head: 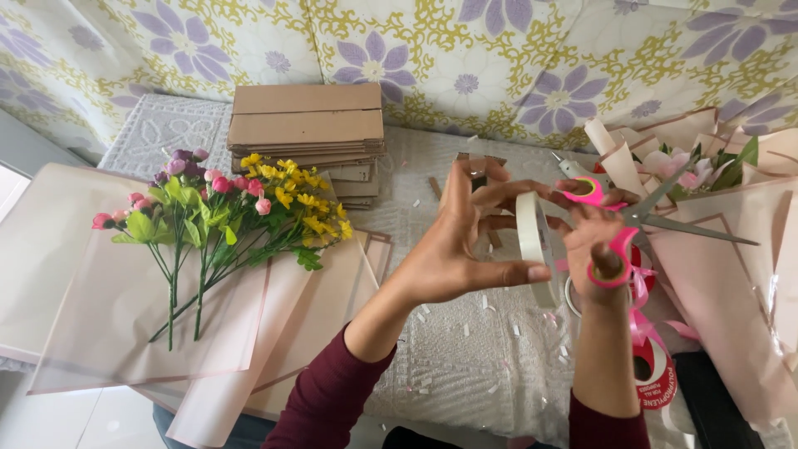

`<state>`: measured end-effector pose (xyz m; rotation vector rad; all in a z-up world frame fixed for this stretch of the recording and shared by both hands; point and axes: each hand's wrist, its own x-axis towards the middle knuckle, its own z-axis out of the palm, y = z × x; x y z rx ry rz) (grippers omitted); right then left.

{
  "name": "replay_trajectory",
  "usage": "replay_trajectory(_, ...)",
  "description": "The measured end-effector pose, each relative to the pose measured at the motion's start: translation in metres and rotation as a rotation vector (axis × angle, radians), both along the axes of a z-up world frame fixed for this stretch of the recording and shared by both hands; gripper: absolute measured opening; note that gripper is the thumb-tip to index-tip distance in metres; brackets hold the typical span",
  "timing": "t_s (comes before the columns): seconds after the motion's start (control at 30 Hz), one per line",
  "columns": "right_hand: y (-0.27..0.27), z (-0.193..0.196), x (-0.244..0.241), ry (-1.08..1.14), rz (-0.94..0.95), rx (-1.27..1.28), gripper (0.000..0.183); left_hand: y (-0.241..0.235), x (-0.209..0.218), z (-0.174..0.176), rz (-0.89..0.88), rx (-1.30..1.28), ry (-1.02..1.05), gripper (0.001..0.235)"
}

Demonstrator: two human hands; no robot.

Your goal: The person assembles a small cardboard box by folding and taping its flaps. They then use scissors to trim excess cardboard and cut pieces of clear tape to secure the box edges. The workspace contains artificial flowers, wrapping paper, and additional cardboard pieces.

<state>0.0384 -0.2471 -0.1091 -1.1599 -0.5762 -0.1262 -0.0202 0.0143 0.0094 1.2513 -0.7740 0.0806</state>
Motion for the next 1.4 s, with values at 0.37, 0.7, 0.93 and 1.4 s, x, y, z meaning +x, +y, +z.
replay_trajectory(0.37, 0.033, 0.123, -0.063, -0.085, 0.241, -0.309, 0.065, -0.017, -0.004, -0.007, -0.065, -0.261, 0.431, 0.054)
replay_trajectory(0.7, 0.014, 0.128, -0.067, 0.046, -0.064, -0.537, 0.062, 0.001, -0.024, 0.011, 0.317, 0.313, -0.143, 0.05)
replay_trajectory(0.93, 0.013, 0.123, -0.075, 0.013, -0.138, -0.63, 0.06, -0.007, -0.023, 0.013, 0.257, 0.436, -0.124, 0.044)
replay_trajectory(1.4, 0.016, 0.125, -0.079, 0.078, -0.11, -0.593, 0.055, -0.018, -0.025, 0.015, 0.049, 0.303, 0.095, 0.047)
